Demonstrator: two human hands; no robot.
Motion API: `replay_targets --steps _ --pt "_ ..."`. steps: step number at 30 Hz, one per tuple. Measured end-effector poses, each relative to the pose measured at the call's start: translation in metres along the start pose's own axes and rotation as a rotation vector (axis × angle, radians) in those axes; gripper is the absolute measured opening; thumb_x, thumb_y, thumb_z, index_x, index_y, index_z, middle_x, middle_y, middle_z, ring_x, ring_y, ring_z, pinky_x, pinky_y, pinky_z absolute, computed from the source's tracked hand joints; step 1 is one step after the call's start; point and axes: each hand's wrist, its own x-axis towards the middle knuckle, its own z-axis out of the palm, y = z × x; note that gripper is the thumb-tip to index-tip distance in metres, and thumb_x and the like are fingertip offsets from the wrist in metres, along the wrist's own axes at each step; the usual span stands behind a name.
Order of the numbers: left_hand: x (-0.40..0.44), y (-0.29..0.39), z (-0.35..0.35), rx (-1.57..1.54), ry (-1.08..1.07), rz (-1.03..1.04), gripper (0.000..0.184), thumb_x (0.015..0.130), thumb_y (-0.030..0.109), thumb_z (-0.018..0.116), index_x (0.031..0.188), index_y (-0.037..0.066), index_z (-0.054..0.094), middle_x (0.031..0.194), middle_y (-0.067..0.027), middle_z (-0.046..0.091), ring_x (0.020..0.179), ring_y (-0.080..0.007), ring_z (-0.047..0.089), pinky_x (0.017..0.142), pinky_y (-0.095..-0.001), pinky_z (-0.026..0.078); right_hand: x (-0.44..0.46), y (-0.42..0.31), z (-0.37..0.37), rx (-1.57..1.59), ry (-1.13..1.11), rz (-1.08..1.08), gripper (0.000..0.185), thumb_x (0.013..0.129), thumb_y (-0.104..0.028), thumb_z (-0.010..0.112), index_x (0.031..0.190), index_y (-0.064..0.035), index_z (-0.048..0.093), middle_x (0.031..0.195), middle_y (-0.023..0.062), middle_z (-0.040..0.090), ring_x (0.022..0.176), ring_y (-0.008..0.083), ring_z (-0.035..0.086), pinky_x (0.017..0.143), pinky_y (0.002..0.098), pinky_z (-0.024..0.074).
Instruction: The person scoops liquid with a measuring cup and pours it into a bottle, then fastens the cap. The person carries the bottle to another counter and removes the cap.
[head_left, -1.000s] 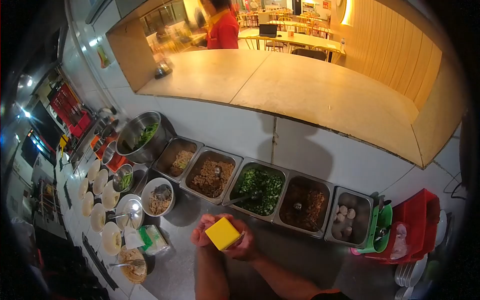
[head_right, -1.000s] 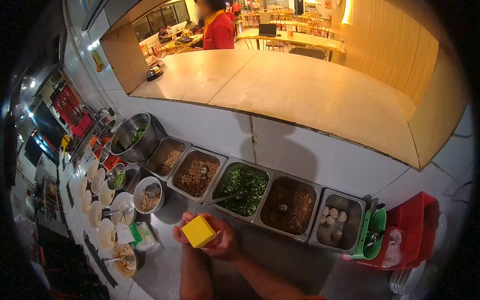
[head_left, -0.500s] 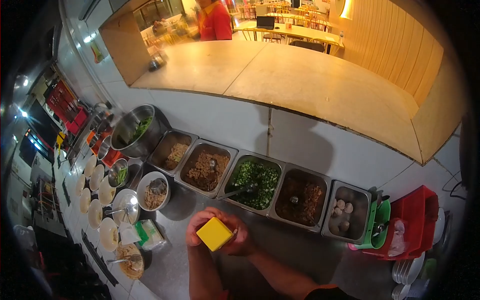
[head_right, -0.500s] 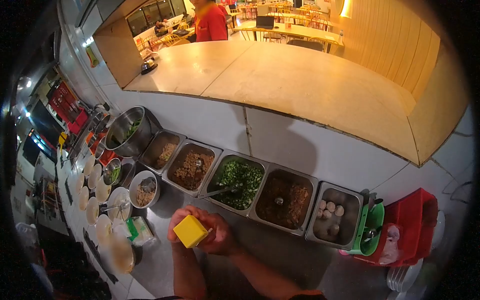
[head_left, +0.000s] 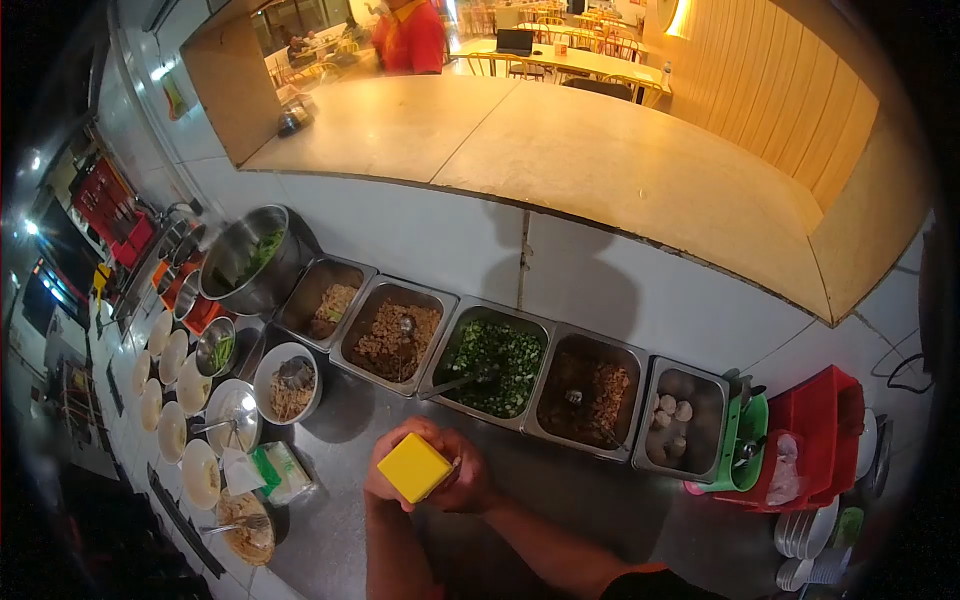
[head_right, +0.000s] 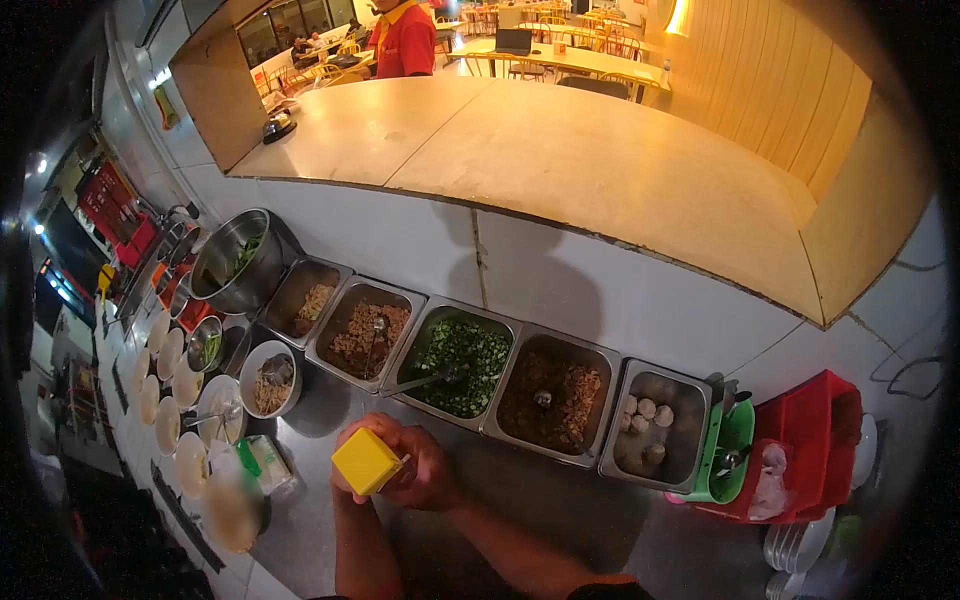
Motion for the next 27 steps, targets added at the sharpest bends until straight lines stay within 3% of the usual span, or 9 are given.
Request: replay_targets --steps 4,6,10,12,18,22,24,27 --pt "-0.002 0.004 -0.002 0.006 -0.047 -0.035 0.093 0.050 0.060 0.091 0.113 0.000 0.058 0.102 -0.0117 0.060 0.097 -0.0260 0.056 0.083 -0.0379 0.045 0.003 -0.001 0.002 -0.044 0.005 -0.055 0.059 0.071 -0.024 0.085 0.118 -0.0053 0.055 0.102 0.0098 0.057 0.093 0.0237 0.059 0.082 0.0365 0.0485" --pt "-0.005 0.009 0.004 -0.044 0.042 -0.126 0.097 0.044 0.057 0.095 0.115 0.000 0.060 0.107 -0.0107 0.060 0.101 -0.0238 0.057 0.088 -0.0359 0.045 0.001 -0.002 0.005 0.155 -0.021 0.087 0.060 0.073 -0.025 0.085 0.120 -0.0048 0.054 0.104 0.0108 0.059 0.096 0.0250 0.060 0.084 0.0381 0.0485" --pt "-0.008 0.009 0.002 0.006 0.072 -0.115 0.094 0.047 0.057 0.093 0.114 0.000 0.061 0.107 -0.0114 0.061 0.101 -0.0242 0.058 0.087 -0.0357 0.045 0.000 0.009 0.006 0.070 -0.031 0.009 0.062 0.074 -0.027 0.085 0.122 -0.0042 0.054 0.108 0.0118 0.060 0.099 0.0255 0.061 0.086 0.0374 0.0494" --pt "-0.006 0.011 0.004 0.106 0.096 -0.104 0.091 0.049 0.058 0.092 0.112 -0.001 0.062 0.106 -0.0120 0.062 0.099 -0.0236 0.059 0.086 -0.0354 0.045 -0.004 0.012 0.008 0.216 -0.047 0.120 0.064 0.074 -0.028 0.085 0.123 -0.0025 0.053 0.111 0.0134 0.061 0.101 0.0263 0.063 0.088 0.0360 0.0502" --pt "-0.005 0.011 0.000 0.257 0.055 -0.035 0.089 0.052 0.058 0.092 0.109 -0.002 0.060 0.101 -0.0133 0.059 0.095 -0.0254 0.058 0.082 -0.0368 0.047 -0.006 0.008 0.007 0.123 -0.007 0.096 0.067 0.075 -0.025 0.085 0.126 0.0007 0.050 0.116 0.0160 0.062 0.104 0.0274 0.065 0.089 0.0368 0.0515" --pt "-0.007 0.005 0.006 0.150 0.138 -0.055 0.089 0.052 0.059 0.091 0.108 -0.002 0.060 0.100 -0.0128 0.060 0.095 -0.0251 0.058 0.082 -0.0366 0.047 -0.004 -0.001 0.007 0.219 0.019 0.106 0.067 0.077 -0.028 0.083 0.128 0.0010 0.050 0.116 0.0173 0.063 0.104 0.0284 0.065 0.088 0.0372 0.0521" --pt "-0.008 0.003 0.004 0.182 0.149 -0.022 0.088 0.052 0.058 0.091 0.108 -0.003 0.061 0.100 -0.0126 0.060 0.093 -0.0250 0.057 0.082 -0.0366 0.047 -0.005 0.004 0.005 0.018 0.000 0.043 0.066 0.079 -0.032 0.081 0.127 0.0013 0.050 0.111 0.0179 0.064 0.101 0.0293 0.067 0.086 0.0365 0.0529" --pt "-0.009 0.001 0.003 0.211 0.134 0.003 0.089 0.052 0.057 0.092 0.109 -0.003 0.060 0.100 -0.0125 0.060 0.093 -0.0248 0.057 0.081 -0.0367 0.047 -0.006 -0.002 0.011 0.126 0.058 0.061 0.066 0.080 -0.035 0.080 0.126 0.0016 0.050 0.106 0.0179 0.066 0.098 0.0304 0.068 0.084 0.0364 0.0537"
